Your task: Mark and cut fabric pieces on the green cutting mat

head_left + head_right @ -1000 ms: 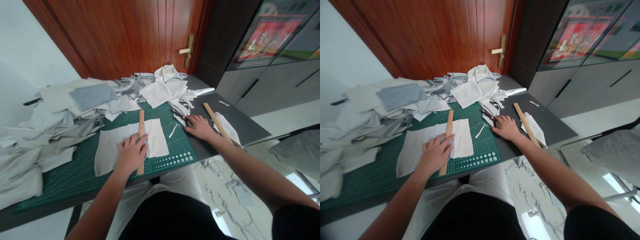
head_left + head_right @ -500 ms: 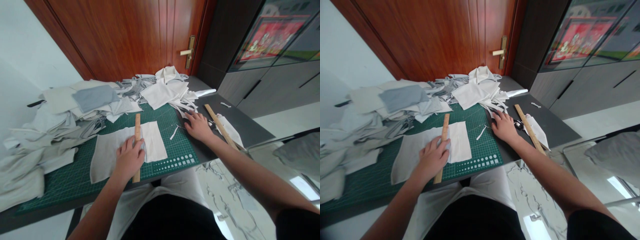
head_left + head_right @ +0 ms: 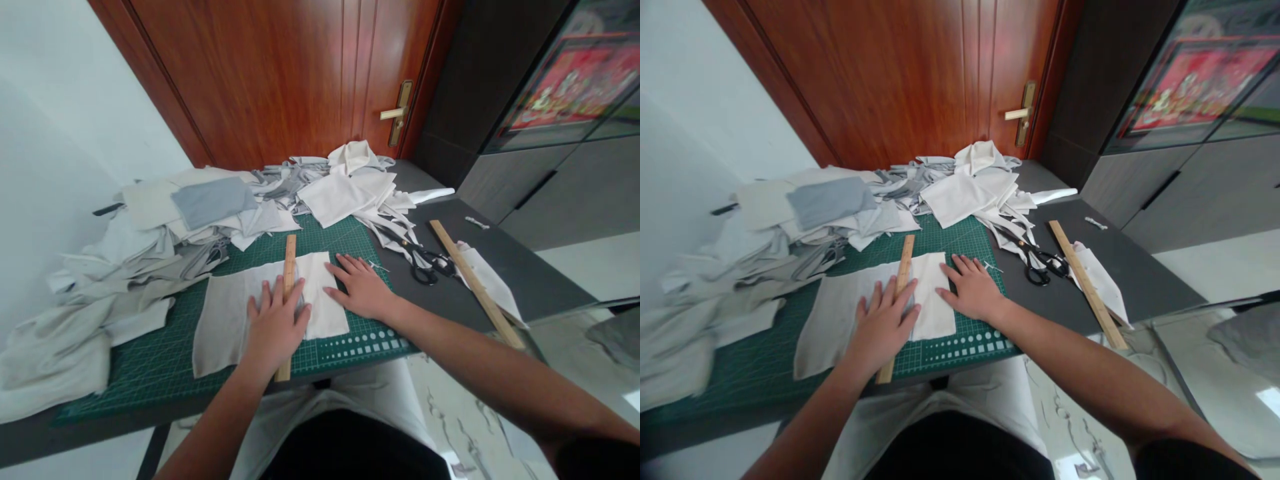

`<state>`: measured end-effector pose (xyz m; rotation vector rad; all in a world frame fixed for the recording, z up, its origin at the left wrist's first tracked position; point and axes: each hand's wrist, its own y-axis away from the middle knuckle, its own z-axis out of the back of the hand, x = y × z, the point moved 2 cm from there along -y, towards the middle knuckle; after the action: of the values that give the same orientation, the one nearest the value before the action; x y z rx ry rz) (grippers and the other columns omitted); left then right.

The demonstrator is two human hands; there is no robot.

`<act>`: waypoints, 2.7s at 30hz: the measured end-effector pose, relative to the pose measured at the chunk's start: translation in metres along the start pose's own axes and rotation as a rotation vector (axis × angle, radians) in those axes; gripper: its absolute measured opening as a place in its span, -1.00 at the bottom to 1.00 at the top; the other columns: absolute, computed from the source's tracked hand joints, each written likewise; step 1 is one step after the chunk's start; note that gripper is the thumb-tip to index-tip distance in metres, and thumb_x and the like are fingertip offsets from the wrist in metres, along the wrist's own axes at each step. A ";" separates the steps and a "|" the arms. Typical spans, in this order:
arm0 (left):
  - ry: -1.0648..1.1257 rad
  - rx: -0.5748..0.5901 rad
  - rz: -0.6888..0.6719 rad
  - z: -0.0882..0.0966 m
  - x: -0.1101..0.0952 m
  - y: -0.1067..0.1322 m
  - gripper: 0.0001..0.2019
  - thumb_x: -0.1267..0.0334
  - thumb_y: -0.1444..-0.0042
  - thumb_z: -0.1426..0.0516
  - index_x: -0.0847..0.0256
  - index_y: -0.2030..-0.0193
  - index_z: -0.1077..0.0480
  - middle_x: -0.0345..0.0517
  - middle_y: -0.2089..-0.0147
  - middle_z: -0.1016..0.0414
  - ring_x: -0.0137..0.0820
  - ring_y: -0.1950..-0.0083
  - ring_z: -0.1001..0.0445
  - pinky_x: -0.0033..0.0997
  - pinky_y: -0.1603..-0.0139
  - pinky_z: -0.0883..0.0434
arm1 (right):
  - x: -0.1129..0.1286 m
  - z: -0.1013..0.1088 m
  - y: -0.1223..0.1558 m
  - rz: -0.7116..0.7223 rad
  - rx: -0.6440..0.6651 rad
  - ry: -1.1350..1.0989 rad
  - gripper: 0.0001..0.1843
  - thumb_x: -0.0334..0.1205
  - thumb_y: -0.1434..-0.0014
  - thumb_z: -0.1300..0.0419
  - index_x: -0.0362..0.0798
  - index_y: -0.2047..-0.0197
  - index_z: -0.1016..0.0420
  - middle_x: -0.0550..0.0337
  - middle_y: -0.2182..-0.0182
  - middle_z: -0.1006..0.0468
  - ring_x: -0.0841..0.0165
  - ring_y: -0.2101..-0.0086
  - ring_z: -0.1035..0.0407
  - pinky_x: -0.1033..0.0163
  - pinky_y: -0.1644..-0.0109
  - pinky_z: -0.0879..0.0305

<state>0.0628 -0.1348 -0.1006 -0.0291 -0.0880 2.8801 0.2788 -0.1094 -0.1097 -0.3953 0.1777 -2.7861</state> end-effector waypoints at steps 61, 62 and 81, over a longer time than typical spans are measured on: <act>0.029 -0.040 -0.009 0.001 -0.001 0.003 -0.47 0.05 -0.42 0.08 0.06 -0.47 -0.20 0.07 -0.56 -0.09 0.14 -0.55 -0.03 0.37 -0.43 -0.07 | -0.050 0.015 0.050 -0.003 -0.176 -0.066 -0.65 -0.07 -0.41 -0.13 -0.02 -0.08 -0.64 -0.02 -0.12 -0.57 0.06 -0.07 -0.41 -0.19 -0.25 -0.30; 0.029 -0.031 -0.009 0.002 -0.003 0.004 -0.47 0.03 -0.41 0.07 0.02 -0.47 -0.19 0.08 -0.56 -0.08 0.15 -0.55 -0.03 0.38 -0.42 -0.07 | -0.044 0.014 0.048 -0.004 -0.174 -0.062 -0.63 -0.08 -0.42 -0.11 -0.03 -0.11 -0.61 -0.04 -0.14 -0.55 0.05 -0.10 -0.41 -0.20 -0.26 -0.29; 0.056 0.071 0.206 0.004 0.045 0.000 -0.44 0.03 -0.44 0.15 -0.05 -0.54 -0.06 -0.05 -0.61 0.08 0.04 -0.60 0.10 0.42 -0.47 0.03 | -0.013 -0.005 0.034 -0.058 -0.012 0.102 -0.35 0.13 -0.48 0.15 0.09 -0.50 -0.19 0.02 -0.47 -0.13 0.06 -0.44 -0.02 -0.26 -0.47 0.03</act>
<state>0.0193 -0.1235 -0.0977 -0.1114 0.0305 3.0834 0.2995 -0.1367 -0.1236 -0.2658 0.2098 -2.8652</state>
